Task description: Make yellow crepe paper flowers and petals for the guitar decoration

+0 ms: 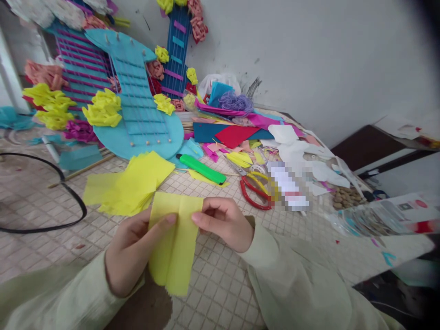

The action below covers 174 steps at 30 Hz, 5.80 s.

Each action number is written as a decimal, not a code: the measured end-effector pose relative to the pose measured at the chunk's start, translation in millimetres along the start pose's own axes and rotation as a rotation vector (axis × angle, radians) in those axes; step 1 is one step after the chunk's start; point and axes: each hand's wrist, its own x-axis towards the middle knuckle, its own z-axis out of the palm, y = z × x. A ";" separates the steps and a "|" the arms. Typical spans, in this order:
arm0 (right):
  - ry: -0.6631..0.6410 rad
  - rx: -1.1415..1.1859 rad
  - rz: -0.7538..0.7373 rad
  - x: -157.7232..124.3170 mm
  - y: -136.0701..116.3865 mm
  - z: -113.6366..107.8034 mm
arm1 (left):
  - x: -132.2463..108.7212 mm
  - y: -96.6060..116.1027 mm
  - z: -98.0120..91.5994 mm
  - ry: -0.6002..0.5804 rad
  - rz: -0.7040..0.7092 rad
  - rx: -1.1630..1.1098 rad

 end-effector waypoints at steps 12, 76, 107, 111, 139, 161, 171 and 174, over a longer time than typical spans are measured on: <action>0.183 -0.132 -0.116 0.6 2.4 -2.3 | -5.6 10.0 10.3 0.003 -0.237 0.072; 0.052 -0.026 0.026 0.5 6.1 3.0 | -9.7 12.6 17.0 0.004 -0.103 0.444; 0.047 -0.107 0.029 -1.6 3.8 1.8 | -11.1 16.0 20.3 0.013 -0.204 0.470; 0.059 -0.117 0.025 -1.8 4.3 1.9 | -5.5 9.4 14.3 -0.029 -0.187 0.497; 0.033 -0.200 0.050 -1.1 4.3 -1.5 | 1.8 7.4 8.8 -0.004 -0.181 0.555; 0.059 0.102 -0.108 7.2 11.4 -9.2 | 1.0 15.0 12.8 0.120 -0.109 0.554; 0.240 0.176 -0.081 10.2 11.9 -9.1 | 0.9 14.7 11.9 0.081 -0.133 0.572; 0.294 0.042 -0.089 8.7 6.7 -9.8 | 0.3 13.6 11.5 0.080 -0.128 0.555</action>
